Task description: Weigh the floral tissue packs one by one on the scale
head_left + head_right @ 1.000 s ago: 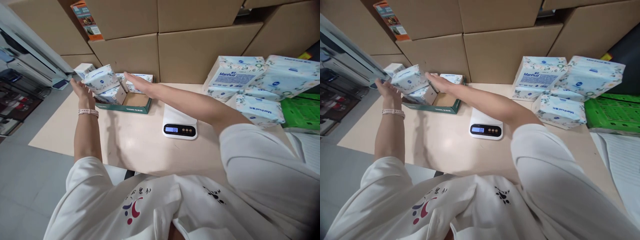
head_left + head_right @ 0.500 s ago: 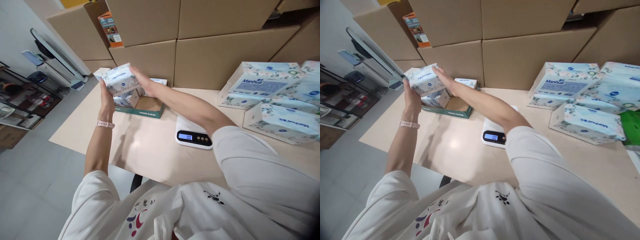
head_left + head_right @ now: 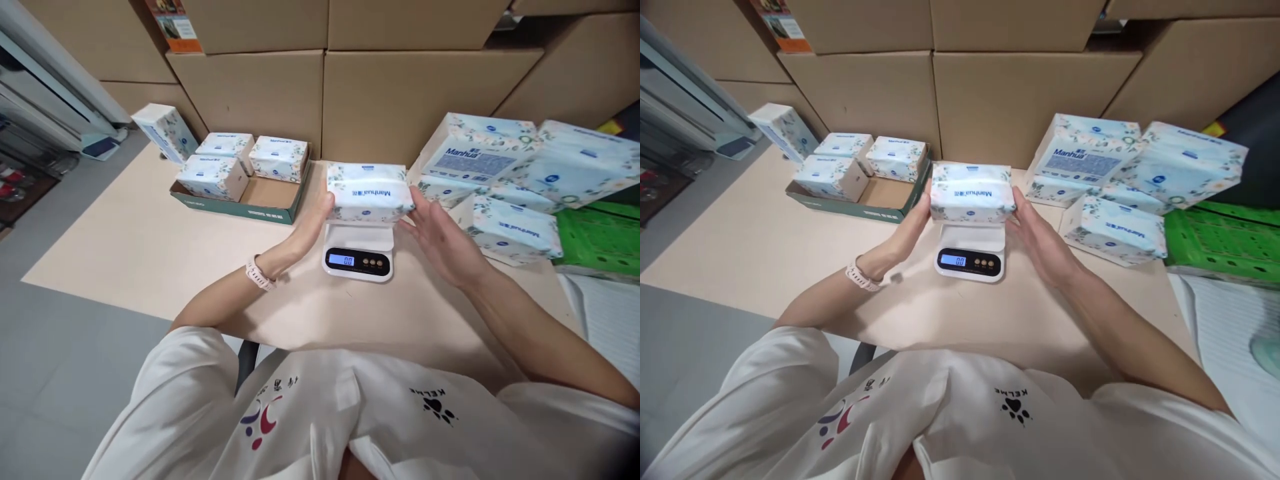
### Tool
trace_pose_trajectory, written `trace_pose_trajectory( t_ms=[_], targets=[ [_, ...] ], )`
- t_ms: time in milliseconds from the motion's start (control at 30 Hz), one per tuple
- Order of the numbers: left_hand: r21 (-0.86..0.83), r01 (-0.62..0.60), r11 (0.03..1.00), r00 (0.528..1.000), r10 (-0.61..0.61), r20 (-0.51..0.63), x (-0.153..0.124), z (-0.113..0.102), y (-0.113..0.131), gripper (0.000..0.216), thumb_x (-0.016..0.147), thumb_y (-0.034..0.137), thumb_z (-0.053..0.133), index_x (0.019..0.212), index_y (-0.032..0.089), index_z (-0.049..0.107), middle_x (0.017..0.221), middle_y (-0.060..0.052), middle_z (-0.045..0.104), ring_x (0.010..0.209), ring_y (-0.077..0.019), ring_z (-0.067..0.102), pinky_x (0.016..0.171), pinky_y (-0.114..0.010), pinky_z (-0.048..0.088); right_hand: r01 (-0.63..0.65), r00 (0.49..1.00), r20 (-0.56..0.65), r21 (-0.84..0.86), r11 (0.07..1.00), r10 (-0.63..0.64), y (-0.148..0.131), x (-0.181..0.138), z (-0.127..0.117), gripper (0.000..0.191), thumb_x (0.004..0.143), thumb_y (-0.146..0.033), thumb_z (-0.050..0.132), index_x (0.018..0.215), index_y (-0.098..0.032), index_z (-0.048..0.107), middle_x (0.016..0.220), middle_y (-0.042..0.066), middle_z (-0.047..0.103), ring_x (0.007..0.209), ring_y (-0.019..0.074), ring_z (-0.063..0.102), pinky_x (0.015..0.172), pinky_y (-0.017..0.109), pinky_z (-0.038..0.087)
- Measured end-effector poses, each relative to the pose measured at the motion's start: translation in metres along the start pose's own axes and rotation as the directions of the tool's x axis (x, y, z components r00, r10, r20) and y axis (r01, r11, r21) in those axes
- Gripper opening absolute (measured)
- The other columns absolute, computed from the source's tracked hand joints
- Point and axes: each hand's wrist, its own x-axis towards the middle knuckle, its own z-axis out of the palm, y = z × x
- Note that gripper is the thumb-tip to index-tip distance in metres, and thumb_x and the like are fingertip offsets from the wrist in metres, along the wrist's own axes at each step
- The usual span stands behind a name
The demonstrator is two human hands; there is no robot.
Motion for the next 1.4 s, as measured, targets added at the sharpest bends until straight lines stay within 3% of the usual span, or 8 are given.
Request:
trace_pose_trajectory(
  t_ms=[100, 200, 333, 467, 533, 767, 1000, 1400],
  targets=[
    [0.079, 0.015, 0.997, 0.998, -0.020, 0.059, -0.007, 0.009, -0.013, 0.070, 0.100, 0.068, 0.064, 0.161, 0.034, 0.054, 0.180, 0.006, 0.033, 0.174, -0.0257, 0.004, 0.144, -0.044, 0.004, -0.029, 0.998, -0.060, -0.006, 1.000, 0.028, 0.014, -0.010, -0.008, 0.073, 0.093, -0.085, 0.054, 0.155, -0.047, 0.056, 0.177, -0.011, 0.038, 0.170, 0.0261, 0.030, 0.140, 0.060, 0.028],
    [0.126, 0.056, 0.990, 0.998, -0.060, 0.026, -0.013, 0.006, -0.019, 0.077, 0.100, 0.070, 0.063, 0.165, 0.032, 0.049, 0.182, 0.003, 0.025, 0.174, -0.0257, 0.007, 0.144, -0.043, 0.003, -0.011, 0.994, -0.110, -0.025, 1.000, 0.008, 0.028, -0.015, -0.013, 0.072, 0.095, -0.082, 0.054, 0.157, -0.045, 0.054, 0.178, -0.008, 0.040, 0.169, 0.0268, 0.034, 0.139, 0.056, 0.034],
    [0.073, 0.112, 0.991, 0.979, -0.098, -0.179, -0.017, -0.011, -0.024, 0.067, 0.108, 0.063, 0.050, 0.165, 0.029, 0.047, 0.183, 0.000, 0.025, 0.173, -0.0247, 0.020, 0.142, -0.044, 0.017, 0.042, 0.938, -0.344, -0.023, 0.999, -0.048, 0.059, -0.020, -0.020, 0.069, 0.099, -0.076, 0.051, 0.154, -0.035, 0.058, 0.166, 0.005, 0.058, 0.154, 0.0294, 0.056, 0.132, 0.057, 0.042],
    [-0.091, 0.191, 0.977, 0.885, -0.212, -0.414, -0.018, -0.029, -0.031, 0.057, 0.111, 0.048, 0.042, 0.154, 0.016, 0.059, 0.173, -0.013, 0.046, 0.162, -0.0253, 0.045, 0.138, -0.042, 0.030, 0.070, 0.864, -0.496, -0.045, 0.996, -0.084, 0.091, -0.020, -0.024, 0.063, 0.099, -0.072, 0.055, 0.139, -0.025, 0.069, 0.139, 0.012, 0.076, 0.130, 0.0292, 0.072, 0.122, 0.058, 0.049],
    [-0.132, 0.190, 0.973, 0.864, -0.230, -0.449, -0.018, -0.035, -0.035, 0.051, 0.109, 0.042, 0.045, 0.143, 0.011, 0.066, 0.164, -0.017, 0.057, 0.155, -0.0251, 0.055, 0.136, -0.040, 0.035, 0.096, 0.862, -0.494, -0.065, 0.993, -0.115, 0.098, -0.019, -0.025, 0.058, 0.099, -0.069, 0.057, 0.133, -0.025, 0.071, 0.133, 0.011, 0.078, 0.127, 0.0279, 0.073, 0.119, 0.054, 0.051],
    [-0.123, 0.153, 0.981, 0.902, -0.190, -0.389, -0.020, -0.047, -0.039, 0.027, 0.088, 0.026, 0.073, 0.111, 0.013, 0.081, 0.139, -0.015, 0.076, 0.138, -0.0260, 0.068, 0.134, -0.044, 0.039, 0.127, 0.866, -0.476, -0.091, 0.988, -0.155, 0.099, -0.017, -0.024, 0.051, 0.100, -0.066, 0.057, 0.124, -0.026, 0.077, 0.125, 0.008, 0.081, 0.118, 0.0249, 0.074, 0.111, 0.048, 0.055],
    [-0.129, 0.160, 0.979, 0.904, -0.197, -0.379, -0.020, -0.050, -0.039, 0.025, 0.081, 0.019, 0.078, 0.105, 0.016, 0.083, 0.135, -0.013, 0.078, 0.137, -0.0266, 0.069, 0.134, -0.045, 0.040, 0.110, 0.862, -0.483, -0.113, 0.987, -0.151, 0.100, -0.017, -0.024, 0.047, 0.101, -0.065, 0.055, 0.115, -0.026, 0.079, 0.126, 0.007, 0.081, 0.121, 0.0260, 0.073, 0.114, 0.049, 0.054],
    [-0.132, 0.165, 0.977, 0.900, -0.204, -0.385, -0.021, -0.048, -0.037, 0.020, 0.083, 0.016, 0.076, 0.102, 0.015, 0.083, 0.127, -0.012, 0.080, 0.136, -0.0263, 0.069, 0.133, -0.046, 0.041, 0.093, 0.869, -0.474, -0.119, 0.989, -0.139, 0.098, -0.018, -0.023, 0.051, 0.101, -0.067, 0.055, 0.111, -0.024, 0.081, 0.125, 0.008, 0.082, 0.122, 0.0272, 0.073, 0.116, 0.051, 0.054]
  ],
)
